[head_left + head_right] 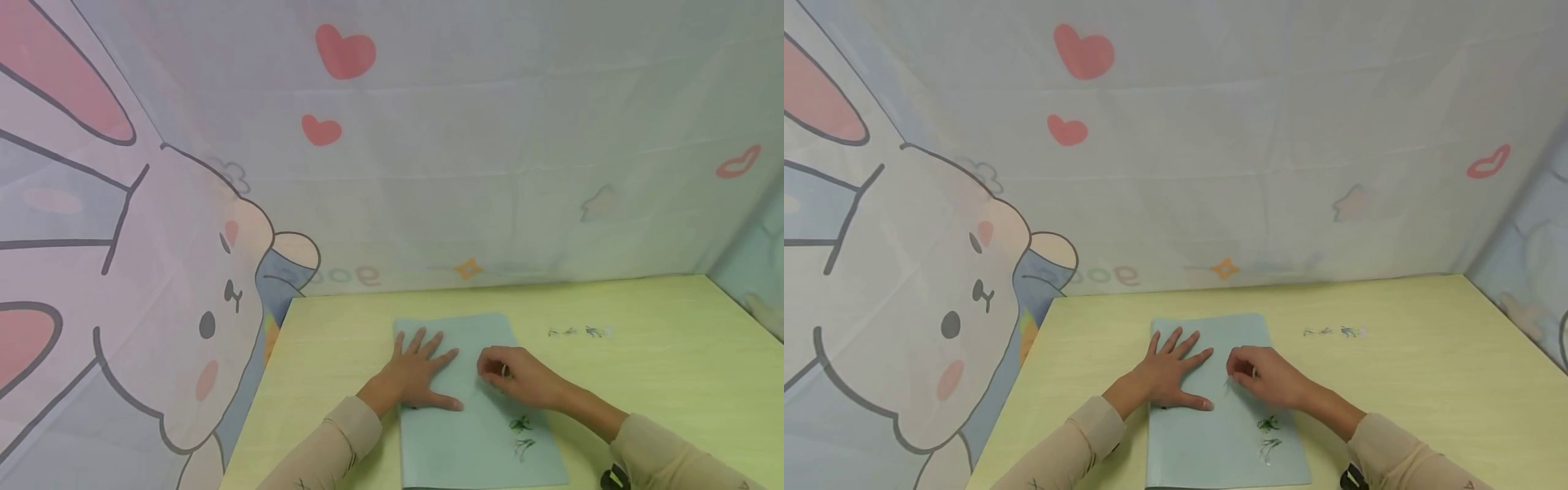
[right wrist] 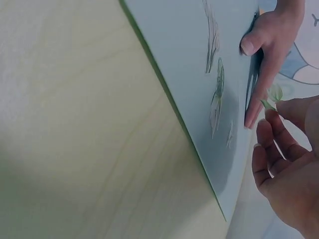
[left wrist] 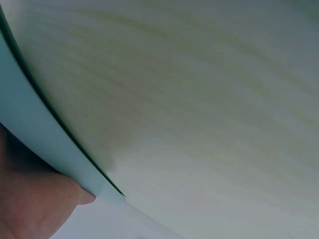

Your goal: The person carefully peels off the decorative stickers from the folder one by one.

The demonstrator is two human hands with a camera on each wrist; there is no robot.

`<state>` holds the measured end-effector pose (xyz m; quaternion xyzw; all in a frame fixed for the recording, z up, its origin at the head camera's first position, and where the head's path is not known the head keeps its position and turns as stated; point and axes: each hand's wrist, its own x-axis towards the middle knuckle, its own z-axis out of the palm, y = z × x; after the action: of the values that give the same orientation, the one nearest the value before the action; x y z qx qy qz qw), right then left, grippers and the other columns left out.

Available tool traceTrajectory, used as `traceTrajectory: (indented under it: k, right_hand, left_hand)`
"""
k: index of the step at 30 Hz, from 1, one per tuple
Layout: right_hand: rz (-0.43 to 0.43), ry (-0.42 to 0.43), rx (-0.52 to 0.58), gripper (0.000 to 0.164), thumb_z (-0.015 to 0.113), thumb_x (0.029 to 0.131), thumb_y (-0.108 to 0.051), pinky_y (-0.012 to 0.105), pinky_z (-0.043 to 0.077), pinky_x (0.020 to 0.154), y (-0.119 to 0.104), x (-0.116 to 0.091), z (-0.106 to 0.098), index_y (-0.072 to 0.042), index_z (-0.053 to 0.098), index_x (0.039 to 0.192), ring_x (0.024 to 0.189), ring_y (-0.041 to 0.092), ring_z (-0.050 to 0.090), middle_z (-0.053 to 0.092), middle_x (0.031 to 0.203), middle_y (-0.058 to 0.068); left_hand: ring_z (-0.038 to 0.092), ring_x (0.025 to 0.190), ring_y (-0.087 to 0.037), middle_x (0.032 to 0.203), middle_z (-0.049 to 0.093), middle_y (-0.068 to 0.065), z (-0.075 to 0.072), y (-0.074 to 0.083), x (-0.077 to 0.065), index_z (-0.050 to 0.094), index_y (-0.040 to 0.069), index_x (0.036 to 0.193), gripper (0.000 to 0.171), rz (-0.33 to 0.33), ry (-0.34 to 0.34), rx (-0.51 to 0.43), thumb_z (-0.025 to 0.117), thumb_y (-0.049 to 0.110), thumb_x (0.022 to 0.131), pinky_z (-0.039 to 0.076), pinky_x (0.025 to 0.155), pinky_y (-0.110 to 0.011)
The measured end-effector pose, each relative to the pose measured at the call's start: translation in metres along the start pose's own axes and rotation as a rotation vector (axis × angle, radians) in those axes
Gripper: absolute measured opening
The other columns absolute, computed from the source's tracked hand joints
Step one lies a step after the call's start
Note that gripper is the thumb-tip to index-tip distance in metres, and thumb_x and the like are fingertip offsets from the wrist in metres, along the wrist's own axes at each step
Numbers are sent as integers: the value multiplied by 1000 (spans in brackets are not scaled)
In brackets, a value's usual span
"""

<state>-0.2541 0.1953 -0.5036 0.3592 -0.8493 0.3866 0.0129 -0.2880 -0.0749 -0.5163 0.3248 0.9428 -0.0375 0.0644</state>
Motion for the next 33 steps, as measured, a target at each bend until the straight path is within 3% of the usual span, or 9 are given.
traceTrajectory:
  k: [5, 9, 25, 33]
  right_hand:
    - [62, 90, -12, 9, 75, 99, -6, 29, 55, 71, 2, -2, -3, -14, 74, 99, 82, 6, 63, 71, 92, -9]
    - [89, 138, 1, 6, 75, 99, -7, 29, 55, 72, 4, -5, -9, -12, 76, 101, 84, 7, 66, 74, 95, -3]
    - [120, 199, -4, 9, 73, 99, -1, 29, 59, 75, 10, -5, -24, -8, 75, 105, 88, 10, 70, 76, 101, 0]
    - [140, 223, 6, 9, 69, 103, -4, 30, 59, 73, 17, -9, -36, -6, 74, 110, 86, 26, 74, 76, 102, 9]
  left_hand:
    - [4, 163, -38, 179, 10, -2, 1, 0, -1, 23, 40, 170, 107, 7, 8, -11, 49, 96, 82, 5, 124, -71]
    - [4, 163, -38, 179, 10, -3, 2, 0, 0, 23, 40, 170, 107, 12, 13, -7, 47, 97, 82, 5, 124, -71]
    - [5, 164, -36, 179, 10, -1, -2, 0, -2, 22, 41, 170, 107, -11, 12, -4, 50, 95, 82, 6, 125, -69]
    - [4, 164, -37, 179, 11, -1, -1, 0, 0, 23, 41, 170, 107, 1, 14, -4, 49, 96, 82, 6, 125, -69]
